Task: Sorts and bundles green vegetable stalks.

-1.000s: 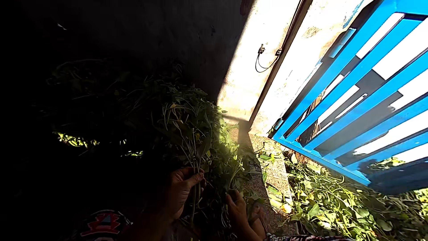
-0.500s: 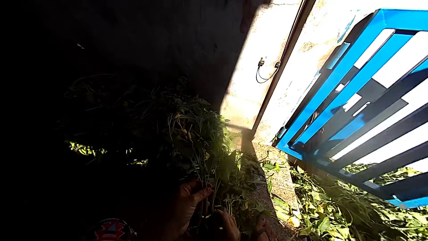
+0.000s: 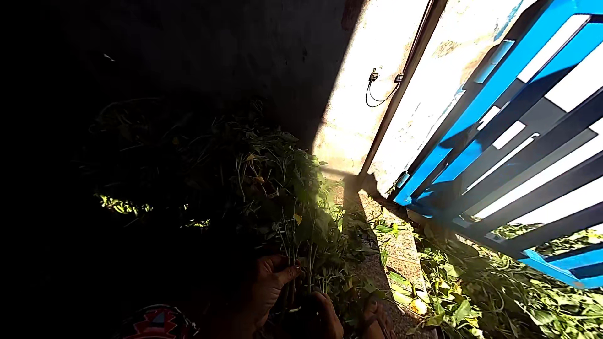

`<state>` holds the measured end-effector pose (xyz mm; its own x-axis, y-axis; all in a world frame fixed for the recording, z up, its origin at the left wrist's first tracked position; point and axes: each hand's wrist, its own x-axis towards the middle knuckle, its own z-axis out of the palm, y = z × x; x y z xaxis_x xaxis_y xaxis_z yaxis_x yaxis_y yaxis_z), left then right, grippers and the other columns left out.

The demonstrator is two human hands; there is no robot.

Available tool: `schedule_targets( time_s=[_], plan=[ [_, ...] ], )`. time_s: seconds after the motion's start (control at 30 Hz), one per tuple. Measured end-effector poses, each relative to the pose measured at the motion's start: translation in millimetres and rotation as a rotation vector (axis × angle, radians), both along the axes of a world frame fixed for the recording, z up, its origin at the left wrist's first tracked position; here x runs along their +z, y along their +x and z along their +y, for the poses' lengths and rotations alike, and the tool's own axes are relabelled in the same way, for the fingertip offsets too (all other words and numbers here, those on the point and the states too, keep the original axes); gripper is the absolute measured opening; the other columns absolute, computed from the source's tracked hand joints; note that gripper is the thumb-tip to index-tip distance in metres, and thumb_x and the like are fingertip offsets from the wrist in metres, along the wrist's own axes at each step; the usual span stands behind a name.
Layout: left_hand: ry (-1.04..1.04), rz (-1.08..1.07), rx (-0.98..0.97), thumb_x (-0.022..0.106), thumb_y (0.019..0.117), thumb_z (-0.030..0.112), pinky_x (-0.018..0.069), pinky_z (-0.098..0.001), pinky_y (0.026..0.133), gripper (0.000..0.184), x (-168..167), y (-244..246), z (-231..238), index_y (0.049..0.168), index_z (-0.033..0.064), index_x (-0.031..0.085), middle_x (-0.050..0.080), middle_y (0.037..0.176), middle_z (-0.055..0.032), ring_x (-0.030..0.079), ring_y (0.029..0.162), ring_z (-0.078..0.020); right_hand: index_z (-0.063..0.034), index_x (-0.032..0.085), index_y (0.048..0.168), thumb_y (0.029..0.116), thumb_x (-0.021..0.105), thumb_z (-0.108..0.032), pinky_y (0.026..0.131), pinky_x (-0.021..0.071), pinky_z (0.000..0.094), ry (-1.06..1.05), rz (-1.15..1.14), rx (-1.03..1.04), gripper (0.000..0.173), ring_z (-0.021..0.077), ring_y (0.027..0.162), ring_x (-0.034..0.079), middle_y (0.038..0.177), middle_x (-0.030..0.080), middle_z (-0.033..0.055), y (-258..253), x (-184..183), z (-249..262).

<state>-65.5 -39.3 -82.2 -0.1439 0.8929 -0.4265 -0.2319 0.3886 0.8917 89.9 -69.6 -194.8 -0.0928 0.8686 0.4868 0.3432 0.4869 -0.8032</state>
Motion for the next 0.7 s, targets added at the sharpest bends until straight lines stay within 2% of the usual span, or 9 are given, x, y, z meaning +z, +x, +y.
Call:
schedule_targets(
  time_s=[0.1, 0.2, 0.3, 0.33, 0.4, 0.47, 0.57, 0.7],
  plan=[
    [-0.030, 0.007, -0.007, 0.070, 0.0942, 0.000, 0.0646, -0.0385, 0.073, 0.009, 0.7, -0.9, 0.9, 0.103, -0.0027, 0.070, 0.075, 0.091, -0.0145, 0.075, 0.080, -0.0259, 0.0098, 0.062, 0.114, 0.0986, 0.055, -0.007, 0.083, 0.0588, 0.0277, -0.065, 0.098, 0.016, 0.024, 0.0132, 0.088, 0.069, 0.095, 0.068, 0.0149, -0.3, 5.5, 1.1],
    [-0.025, 0.036, -0.125, 0.072, 0.0928, 0.002, 0.0640, -0.0364, 0.076, 0.010, -2.9, -1.8, -1.3, 0.103, -0.0013, 0.071, 0.075, 0.094, -0.0122, 0.075, 0.083, -0.0227, 0.0126, 0.054, 0.120, 0.1008, 0.057, -0.009, 0.073, 0.0592, 0.0250, -0.244, 0.252, 0.078, 0.029, 0.0080, 0.079, 0.067, 0.093, 0.067, 0.0112, -1.6, 26.1, 2.2],
    [0.007, 0.112, -0.297, 0.075, 0.0920, 0.007, 0.0594, -0.0281, 0.075, 0.008, -6.7, 0.6, -5.9, 0.098, 0.0026, 0.074, 0.074, 0.089, -0.0051, 0.071, 0.080, -0.0122, 0.0079, 0.060, 0.119, 0.0992, 0.063, -0.012, 0.073, 0.0600, 0.0260, -0.527, 0.468, 0.085, 0.028, 0.0080, 0.080, 0.069, 0.094, 0.072, 0.0077, 1.9, 54.4, 8.5],
    [0.019, 0.134, -0.357, 0.075, 0.0921, 0.009, 0.0588, -0.0270, 0.074, 0.007, -7.2, 1.4, -7.2, 0.097, 0.0035, 0.073, 0.073, 0.087, -0.0035, 0.070, 0.078, -0.0105, 0.0060, 0.063, 0.116, 0.0986, 0.064, -0.011, 0.071, 0.0601, 0.0263, -0.615, 0.548, 0.088, 0.024, 0.0085, 0.077, 0.069, 0.090, 0.071, 0.0065, 4.4, 61.4, 11.9],
    [0.028, 0.157, -0.458, 0.075, 0.0931, 0.012, 0.0595, -0.0277, 0.075, 0.009, -6.7, 3.4, -8.8, 0.098, 0.0039, 0.074, 0.074, 0.087, -0.0030, 0.070, 0.079, -0.0102, 0.0033, 0.068, 0.101, 0.0973, 0.065, -0.007, 0.062, 0.0576, 0.0272, -0.723, 0.710, 0.097, 0.011, 0.0095, 0.065, 0.065, 0.077, 0.069, 0.0058, 9.8, 67.3, 18.9],
    [0.033, 0.150, -0.477, 0.073, 0.0945, 0.010, 0.0606, -0.0291, 0.076, 0.010, -5.0, 7.5, -10.2, 0.101, 0.0032, 0.074, 0.074, 0.090, -0.0036, 0.071, 0.080, -0.0115, 0.0024, 0.068, 0.093, 0.0973, 0.063, -0.003, 0.055, 0.0532, 0.0257, -0.756, 0.804, 0.096, 0.009, 0.0081, 0.056, 0.058, 0.070, 0.064, 0.0050, 13.6, 68.7, 23.3],
    [0.075, 0.140, -0.409, 0.071, 0.0948, 0.008, 0.0616, -0.0295, 0.079, 0.010, -6.7, 11.9, -10.0, 0.103, 0.0028, 0.074, 0.075, 0.092, -0.0044, 0.073, 0.083, -0.0122, 0.0014, 0.068, 0.094, 0.0992, 0.061, -0.005, 0.053, 0.0511, 0.0258, -0.798, 0.840, 0.078, 0.011, 0.0078, 0.052, 0.054, 0.067, 0.062, 0.0047, 16.1, 68.3, 25.7],
    [0.113, 0.140, -0.336, 0.071, 0.0941, 0.005, 0.0631, -0.0320, 0.079, 0.020, -9.9, 14.1, -10.0, 0.114, 0.0020, 0.069, 0.076, 0.098, -0.0077, 0.075, 0.086, -0.0167, 0.0011, 0.068, 0.092, 0.0997, 0.061, -0.006, 0.047, 0.0431, 0.0239, -0.824, 0.895, 0.082, 0.012, 0.0062, 0.047, 0.044, 0.062, 0.055, 0.0033, 16.8, 64.1, 29.7]
  ],
)
